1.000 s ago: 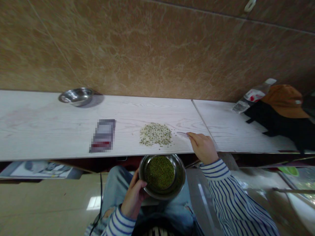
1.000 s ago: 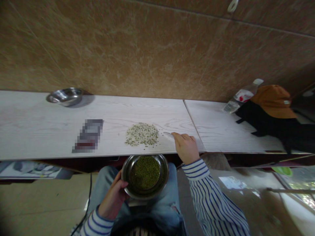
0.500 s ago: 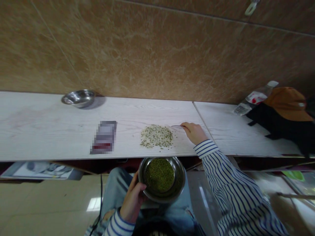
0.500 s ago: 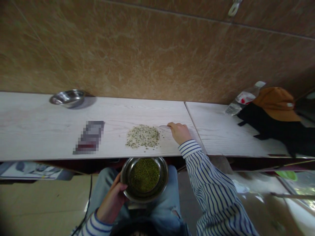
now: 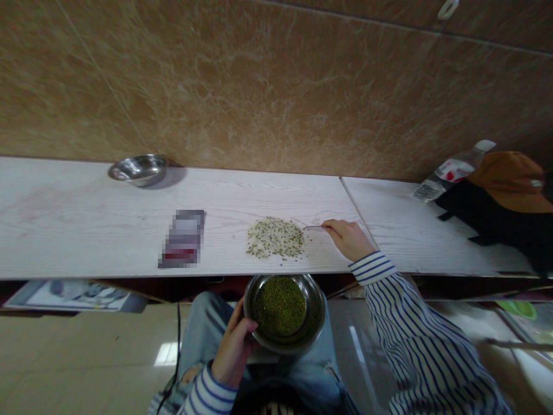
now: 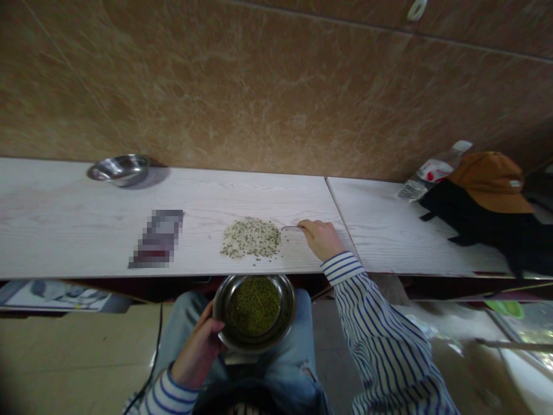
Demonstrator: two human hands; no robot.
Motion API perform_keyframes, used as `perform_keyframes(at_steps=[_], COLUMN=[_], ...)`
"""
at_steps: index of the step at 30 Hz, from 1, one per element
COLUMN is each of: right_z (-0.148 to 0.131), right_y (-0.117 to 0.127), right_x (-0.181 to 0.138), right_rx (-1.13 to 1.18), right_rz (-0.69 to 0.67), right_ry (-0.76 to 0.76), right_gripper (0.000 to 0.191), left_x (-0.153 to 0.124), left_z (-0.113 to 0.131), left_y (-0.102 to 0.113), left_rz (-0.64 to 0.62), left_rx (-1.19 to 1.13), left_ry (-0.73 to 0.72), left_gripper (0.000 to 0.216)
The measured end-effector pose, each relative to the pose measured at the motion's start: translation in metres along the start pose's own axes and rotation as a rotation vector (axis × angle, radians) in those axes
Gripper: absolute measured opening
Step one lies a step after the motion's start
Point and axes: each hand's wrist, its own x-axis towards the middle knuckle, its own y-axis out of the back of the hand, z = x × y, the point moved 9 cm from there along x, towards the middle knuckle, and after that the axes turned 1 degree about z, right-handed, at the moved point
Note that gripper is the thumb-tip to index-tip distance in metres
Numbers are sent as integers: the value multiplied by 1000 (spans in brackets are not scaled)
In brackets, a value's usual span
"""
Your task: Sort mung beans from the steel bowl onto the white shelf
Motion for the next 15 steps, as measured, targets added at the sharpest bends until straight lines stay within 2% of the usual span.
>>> perform_keyframes(at_steps=[15], right_z=[-4], right_y=[5], right_x=[-11], right_rx=[46], right_rz=[-65], right_ry=[104], right_gripper=[26], left_x=[1], left_z=[-2], left_y=[3], left_rz=[-1], left_rx=[23], left_ry=[0], left_gripper=[67])
